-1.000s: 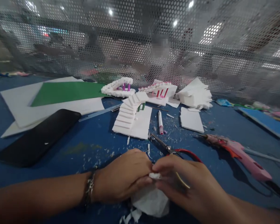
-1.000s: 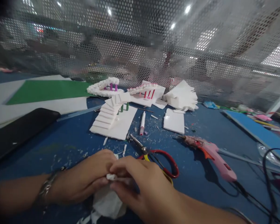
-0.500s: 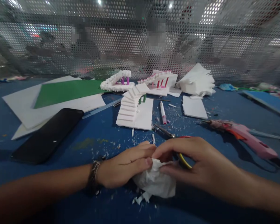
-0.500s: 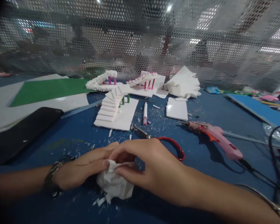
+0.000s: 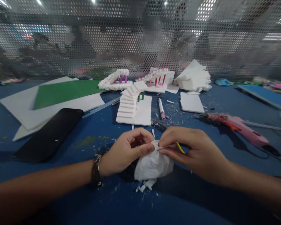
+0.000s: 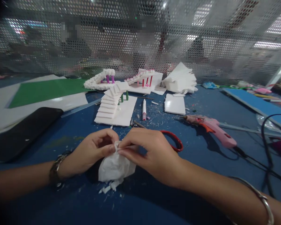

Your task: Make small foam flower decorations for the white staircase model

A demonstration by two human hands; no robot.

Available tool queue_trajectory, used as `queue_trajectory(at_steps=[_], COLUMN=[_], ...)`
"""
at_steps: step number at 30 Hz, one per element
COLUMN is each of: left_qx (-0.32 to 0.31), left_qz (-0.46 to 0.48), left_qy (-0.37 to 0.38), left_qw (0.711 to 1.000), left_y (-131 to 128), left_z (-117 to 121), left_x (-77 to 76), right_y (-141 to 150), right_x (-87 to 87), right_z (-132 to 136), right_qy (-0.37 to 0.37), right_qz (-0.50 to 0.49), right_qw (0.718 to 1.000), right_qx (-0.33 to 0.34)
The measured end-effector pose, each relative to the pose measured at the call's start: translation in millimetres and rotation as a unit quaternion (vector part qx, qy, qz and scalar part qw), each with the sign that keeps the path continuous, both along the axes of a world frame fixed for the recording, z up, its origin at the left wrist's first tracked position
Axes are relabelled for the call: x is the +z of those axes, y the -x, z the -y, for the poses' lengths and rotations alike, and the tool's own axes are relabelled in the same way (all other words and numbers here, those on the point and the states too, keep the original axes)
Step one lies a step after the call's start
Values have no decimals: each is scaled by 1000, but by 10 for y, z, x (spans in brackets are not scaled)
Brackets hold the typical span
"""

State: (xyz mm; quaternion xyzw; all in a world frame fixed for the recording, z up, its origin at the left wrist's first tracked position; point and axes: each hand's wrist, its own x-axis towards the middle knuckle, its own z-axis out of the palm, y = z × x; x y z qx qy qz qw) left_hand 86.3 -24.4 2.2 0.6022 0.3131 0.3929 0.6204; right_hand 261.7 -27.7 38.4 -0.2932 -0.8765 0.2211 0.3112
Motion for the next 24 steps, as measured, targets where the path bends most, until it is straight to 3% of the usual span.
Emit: queue_trajectory(at_steps=[5,11,14,17,24], left_qx=[-92,-183,-170,-149,-75], left_qz=[-4,-20,-26,-33,-74], left_qy=[88,76,68,55,-18], left_qw=[992,980,983,987,994], left_y=[0,1,-24,-64,-112], left_z=[13,53,87,127,204], left_x=[3,-17,-23,-22,20], right_y=[-50,-79,-82,-94,-127], right_x=[-44,-114,-166,-210,-224], right_z=[140,303,360,384,349], right_qy=[-18,-68,-76,-32,-11], right_qz=[17,33,22,11,24], right_qw=[1000,996,997,999,999], right_qx=[5,45,13,-31,-38])
